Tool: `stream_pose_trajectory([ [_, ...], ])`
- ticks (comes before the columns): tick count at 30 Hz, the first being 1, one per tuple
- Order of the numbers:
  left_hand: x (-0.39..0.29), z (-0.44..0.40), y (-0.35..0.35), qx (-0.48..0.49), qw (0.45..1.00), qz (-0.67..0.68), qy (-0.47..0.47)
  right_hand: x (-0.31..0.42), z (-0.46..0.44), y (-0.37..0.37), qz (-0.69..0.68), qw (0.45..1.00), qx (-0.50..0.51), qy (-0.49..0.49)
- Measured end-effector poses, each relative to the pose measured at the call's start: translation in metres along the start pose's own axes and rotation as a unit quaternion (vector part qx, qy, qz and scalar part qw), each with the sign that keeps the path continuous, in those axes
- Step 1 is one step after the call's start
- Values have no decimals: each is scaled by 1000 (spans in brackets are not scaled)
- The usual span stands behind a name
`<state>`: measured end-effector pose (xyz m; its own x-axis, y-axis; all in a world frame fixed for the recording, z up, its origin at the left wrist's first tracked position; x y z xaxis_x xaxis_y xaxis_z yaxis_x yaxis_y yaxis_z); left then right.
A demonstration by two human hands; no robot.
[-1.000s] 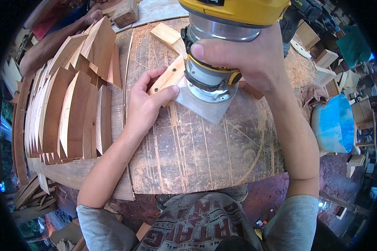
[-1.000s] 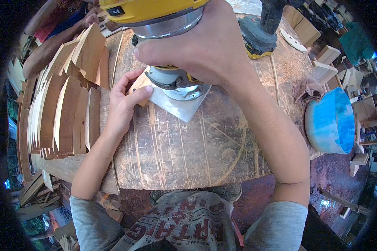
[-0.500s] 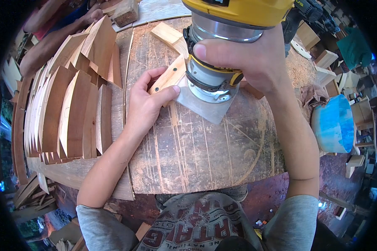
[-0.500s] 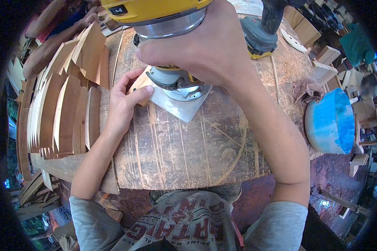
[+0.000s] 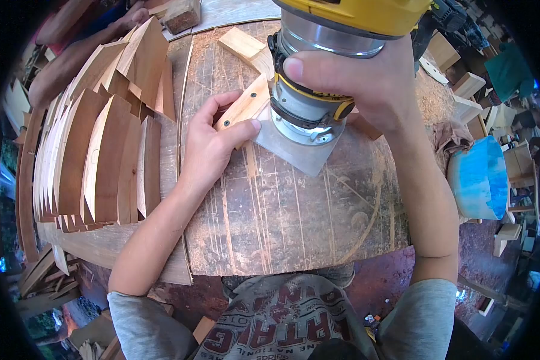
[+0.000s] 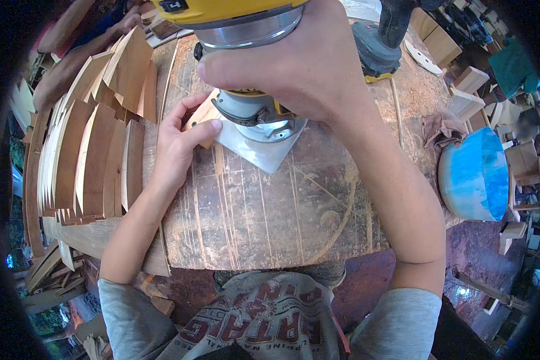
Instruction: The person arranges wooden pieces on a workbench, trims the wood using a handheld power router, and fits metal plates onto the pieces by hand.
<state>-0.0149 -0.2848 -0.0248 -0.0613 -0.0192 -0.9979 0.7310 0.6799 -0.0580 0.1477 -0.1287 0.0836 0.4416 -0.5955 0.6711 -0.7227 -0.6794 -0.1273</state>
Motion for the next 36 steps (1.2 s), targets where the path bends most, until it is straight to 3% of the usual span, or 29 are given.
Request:
stream_pose_trajectory([
  [5, 0, 0, 0, -3, 1000, -5, 1, 30, 4, 5, 117, 992, -43, 32],
  [9, 2, 0, -1, 3, 1000, -9, 0, 27, 7, 5, 110, 990, -74, 48],
  [15, 4, -2, -1, 0, 1000, -5, 1, 27, 6, 4, 159, 985, -59, -12],
  [17, 3, -1, -1, 1, 1000, -3, 0, 28, 3, 6, 92, 995, -36, -24],
  [21, 1, 0, -1, 2, 1000, -14, 4, 9, -1, 5, 105, 993, -45, 28],
  [23, 1, 1, -2, 3, 1000, -17, 8, -7, 2, -4, 156, 957, 22, -243],
  [24, 1, 1, -2, 5, 1000, -16, 8, -7, 4, -4, 134, 967, 31, -215],
  [26, 2, 0, -2, 4, 1000, -15, 3, -3, 8, -7, 60, 998, 14, -28],
  [27, 3, 0, -2, 5, 1000, -11, 9, -4, 9, -8, 45, 999, 18, 3],
  [36, 10, -3, -5, 6, 997, -34, 68, -51, 23, -65, -93, 981, 103, 134],
])
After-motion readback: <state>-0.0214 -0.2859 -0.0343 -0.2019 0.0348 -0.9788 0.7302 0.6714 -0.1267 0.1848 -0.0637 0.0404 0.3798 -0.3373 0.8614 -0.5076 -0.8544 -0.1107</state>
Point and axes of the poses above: each hand's wrist, its own z-axis away from the middle knuckle, its own y-axis out of the palm, x = y × z, the point moved 2 cm from there along -z, towards the middle knuckle, and after that the axes turned 12 degrees about -x, right-handed, at the moved point
